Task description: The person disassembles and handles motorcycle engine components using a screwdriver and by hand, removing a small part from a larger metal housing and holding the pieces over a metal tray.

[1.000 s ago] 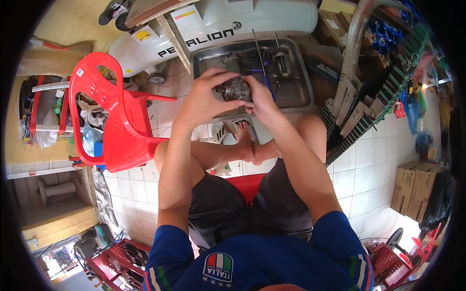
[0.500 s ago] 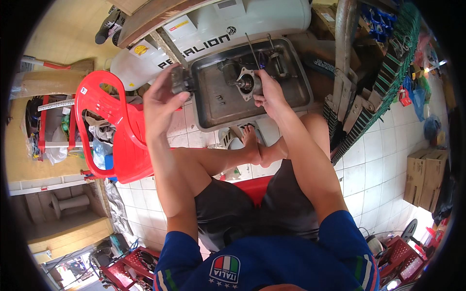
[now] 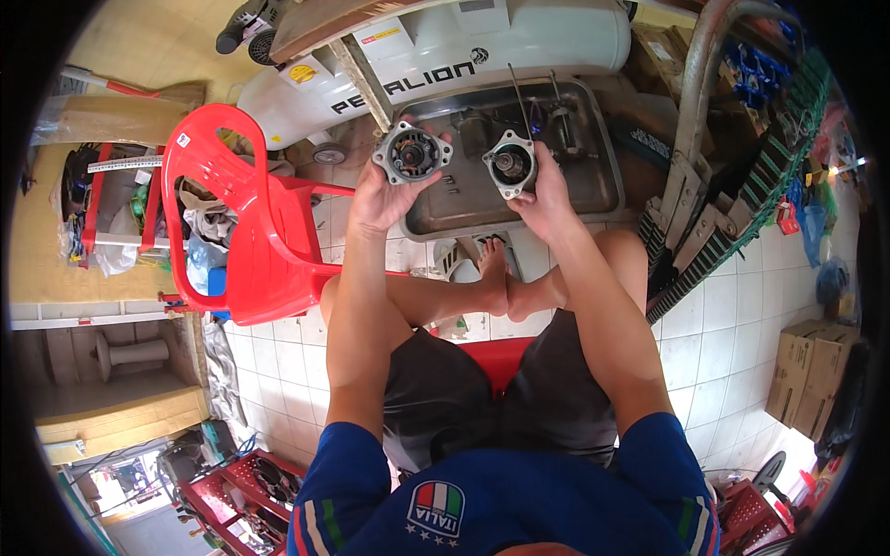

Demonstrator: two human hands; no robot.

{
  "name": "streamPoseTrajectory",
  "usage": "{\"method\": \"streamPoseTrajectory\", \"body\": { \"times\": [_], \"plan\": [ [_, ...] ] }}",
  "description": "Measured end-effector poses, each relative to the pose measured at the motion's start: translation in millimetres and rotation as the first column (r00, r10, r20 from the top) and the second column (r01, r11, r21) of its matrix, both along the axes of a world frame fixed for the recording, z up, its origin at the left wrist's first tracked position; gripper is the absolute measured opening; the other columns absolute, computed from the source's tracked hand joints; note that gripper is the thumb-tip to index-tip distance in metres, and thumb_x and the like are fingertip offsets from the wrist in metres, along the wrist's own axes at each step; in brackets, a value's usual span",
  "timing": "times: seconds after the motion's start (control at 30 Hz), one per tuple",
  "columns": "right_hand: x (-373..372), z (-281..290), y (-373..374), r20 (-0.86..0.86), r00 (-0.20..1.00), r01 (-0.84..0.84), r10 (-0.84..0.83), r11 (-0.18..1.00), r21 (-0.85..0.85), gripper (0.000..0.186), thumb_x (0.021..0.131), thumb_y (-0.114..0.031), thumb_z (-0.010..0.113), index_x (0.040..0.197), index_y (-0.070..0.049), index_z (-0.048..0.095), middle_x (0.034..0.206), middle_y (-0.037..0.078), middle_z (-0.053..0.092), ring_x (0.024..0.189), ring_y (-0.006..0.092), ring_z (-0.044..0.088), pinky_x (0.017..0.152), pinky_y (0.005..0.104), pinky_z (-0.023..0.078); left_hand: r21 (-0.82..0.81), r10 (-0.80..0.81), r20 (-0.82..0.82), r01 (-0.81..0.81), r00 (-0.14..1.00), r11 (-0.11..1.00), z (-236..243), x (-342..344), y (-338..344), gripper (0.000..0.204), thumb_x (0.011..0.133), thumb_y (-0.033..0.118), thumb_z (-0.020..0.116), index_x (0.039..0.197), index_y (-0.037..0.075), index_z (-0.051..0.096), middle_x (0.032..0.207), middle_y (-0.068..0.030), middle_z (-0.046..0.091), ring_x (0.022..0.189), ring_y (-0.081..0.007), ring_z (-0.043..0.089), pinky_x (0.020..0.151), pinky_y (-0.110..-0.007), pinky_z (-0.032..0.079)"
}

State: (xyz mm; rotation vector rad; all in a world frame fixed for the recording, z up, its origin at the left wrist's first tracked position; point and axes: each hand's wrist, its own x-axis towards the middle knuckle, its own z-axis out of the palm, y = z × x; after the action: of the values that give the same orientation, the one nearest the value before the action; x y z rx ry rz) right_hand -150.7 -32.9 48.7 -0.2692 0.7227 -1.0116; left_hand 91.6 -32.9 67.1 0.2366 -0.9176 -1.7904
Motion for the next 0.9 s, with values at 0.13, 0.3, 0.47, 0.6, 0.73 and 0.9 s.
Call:
{"method": "streamPoseTrajectory", "body": {
  "times": [0.13, 0.3, 0.47, 0.6, 0.73, 0.9],
  "plan": [
    [-1, 5, 1, -0.103, 0.994, 0.035, -0.037, 0.999, -0.028, 0.027, 0.100, -0.037, 0.043, 0.093, -0.017, 0.059, 0.064, -0.004, 0.053, 0.040, 0.0069, 0.027, 0.045, 0.0251, 0.023, -0.045, -0.014, 0.074, 0.017, 0.997, 0.999, 4, -2, 1, 0.089, 0.079, 0.034, 0.079, 0.145, 0.001, 0.031, 0.143, -0.0188, 0.043, 0.139, -0.0421, 0.033, 0.104, -0.053, 0.046],
    [0, -4, 0, -0.151, 0.988, 0.020, -0.037, 0.994, -0.108, 0.034, 0.093, -0.035, 0.054, 0.115, -0.009, 0.061, 0.072, 0.000, 0.057, 0.041, 0.0071, 0.034, 0.041, 0.0267, 0.036, -0.013, -0.022, 0.157, 0.024, 0.987, 1.000, 0, -2, 1, 0.082, 0.078, 0.030, 0.080, 0.140, -0.003, 0.039, 0.141, -0.0201, 0.046, 0.136, -0.0417, 0.038, 0.102, -0.054, 0.047],
    [2, 1, 3, -0.219, 0.974, 0.036, -0.053, 0.996, -0.080, 0.032, 0.097, -0.035, 0.050, 0.116, -0.011, 0.058, 0.076, -0.001, 0.054, 0.043, 0.0078, 0.030, 0.045, 0.0266, 0.031, 0.018, -0.011, 0.208, 0.008, 0.978, 1.000, -2, -5, 2, 0.080, 0.078, 0.029, 0.081, 0.139, -0.003, 0.042, 0.141, -0.0209, 0.047, 0.135, -0.0413, 0.040, 0.100, -0.053, 0.048],
    [0, 1, 1, -0.283, 0.956, 0.050, -0.079, 0.993, -0.107, 0.034, 0.094, -0.038, 0.056, 0.112, -0.009, 0.059, 0.073, -0.002, 0.054, 0.044, 0.0078, 0.035, 0.044, 0.0266, 0.035, 0.071, -0.017, 0.292, -0.004, 0.956, 0.997, 0, -4, 0, 0.076, 0.078, 0.020, 0.080, 0.139, -0.004, 0.042, 0.138, -0.0198, 0.050, 0.131, -0.0342, 0.047, 0.102, -0.045, 0.047],
    [4, -3, -2, -0.503, 0.856, 0.062, -0.116, 0.990, -0.123, 0.037, 0.088, -0.043, 0.065, 0.102, -0.009, 0.060, 0.066, -0.003, 0.049, 0.046, 0.0080, 0.042, 0.042, 0.0265, 0.041, 0.165, 0.001, 0.447, -0.083, 0.894, 0.983, -7, -2, 0, 0.070, 0.078, 0.002, 0.077, 0.139, -0.006, 0.043, 0.131, -0.0168, 0.056, 0.118, -0.0229, 0.057, 0.100, -0.035, 0.048],
    [6, -9, -3, -0.620, 0.769, 0.065, -0.156, 0.984, -0.166, 0.040, 0.086, -0.046, 0.068, 0.098, -0.009, 0.058, 0.062, -0.003, 0.045, 0.048, 0.0087, 0.046, 0.042, 0.0263, 0.045, 0.141, 0.056, 0.607, -0.176, 0.793, 0.974, -4, -13, -1, 0.066, 0.077, -0.001, 0.076, 0.136, -0.006, 0.047, 0.129, -0.0146, 0.058, 0.114, -0.0204, 0.058, 0.098, -0.033, 0.048]
  ]
}}
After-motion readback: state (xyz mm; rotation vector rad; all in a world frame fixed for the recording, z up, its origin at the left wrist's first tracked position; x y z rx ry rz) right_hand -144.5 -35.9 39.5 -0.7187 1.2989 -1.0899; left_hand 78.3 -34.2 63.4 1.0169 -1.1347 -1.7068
